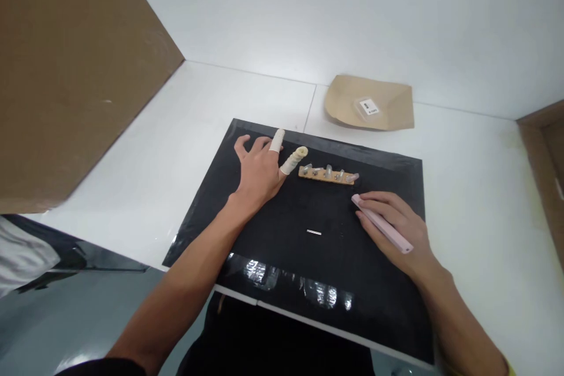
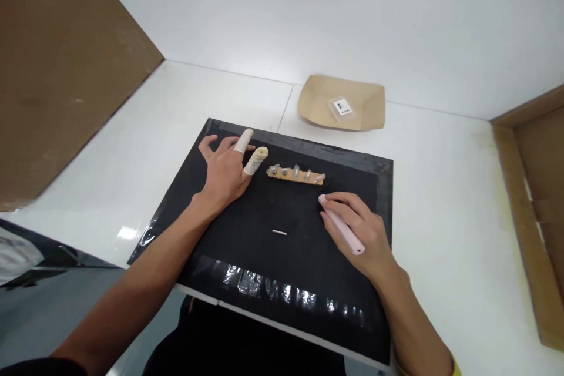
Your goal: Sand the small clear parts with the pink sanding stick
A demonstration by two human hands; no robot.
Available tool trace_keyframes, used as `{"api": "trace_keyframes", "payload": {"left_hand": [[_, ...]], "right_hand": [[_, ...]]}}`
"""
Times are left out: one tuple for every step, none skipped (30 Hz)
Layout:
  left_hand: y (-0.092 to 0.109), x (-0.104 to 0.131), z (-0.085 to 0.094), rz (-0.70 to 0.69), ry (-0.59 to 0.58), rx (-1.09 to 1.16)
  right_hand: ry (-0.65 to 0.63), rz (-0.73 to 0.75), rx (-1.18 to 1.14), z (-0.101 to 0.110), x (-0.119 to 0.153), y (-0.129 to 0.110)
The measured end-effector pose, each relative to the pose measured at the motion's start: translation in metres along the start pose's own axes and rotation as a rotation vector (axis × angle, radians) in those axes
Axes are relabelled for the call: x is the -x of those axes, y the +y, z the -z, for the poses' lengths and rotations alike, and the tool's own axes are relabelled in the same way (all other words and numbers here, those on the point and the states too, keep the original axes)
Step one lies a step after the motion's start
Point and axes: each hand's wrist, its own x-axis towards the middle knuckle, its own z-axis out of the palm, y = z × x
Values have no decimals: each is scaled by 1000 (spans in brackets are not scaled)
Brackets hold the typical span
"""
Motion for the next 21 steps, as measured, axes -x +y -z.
{"api": "trace_keyframes", "payload": {"left_hand": [[-1,0,0,0,-5,7],[-2,-1,0,5,-7,17],[-3,-1,0,12,-8,25],[-3,-1,0,20,-11,33],[-2,-1,0,26,-10,37],[-2,-1,-1,26,-10,37],[-1,-1,-1,23,-7,34],[-1,0,-2,17,-4,29],[-1,0,-3,8,-1,23],[-1,1,-4,0,3,18],[-1,1,-5,-5,10,13],[-1,1,-5,-8,15,10],[-1,2,-6,-5,21,9],[-1,2,-7,3,30,11],[0,2,-7,15,35,14],[1,2,-7,24,34,17],[2,2,-8,34,33,19],[3,2,-8,44,34,18],[3,2,-8,52,40,14],[4,2,-9,55,44,8],[4,2,-9,55,52,2]], "right_hand": [[0,-6,0,0,0,0],[0,-11,1,0,0,-1],[4,-13,0,0,-1,-1],[7,-13,-2,0,-1,-1],[11,-13,-3,0,-1,-1],[16,-9,-4,1,-1,-2],[19,-5,-7,1,-1,-2],[19,-1,-12,1,-2,-1],[17,1,-17,1,-2,-2],[13,3,-22,2,-2,-2],[10,6,-25,2,-2,-2],[8,8,-28,3,-2,-3],[10,9,-28,3,-3,-4],[18,11,-26,3,-3,-6],[28,11,-22,4,-3,-8],[38,11,-16,4,-3,-10],[45,11,-9,5,-3,-12],[51,16,1,5,-3,-13],[51,22,14,6,-2,-14],[48,28,25,7,-2,-15],[44,34,34,7,-2,-16]]}}
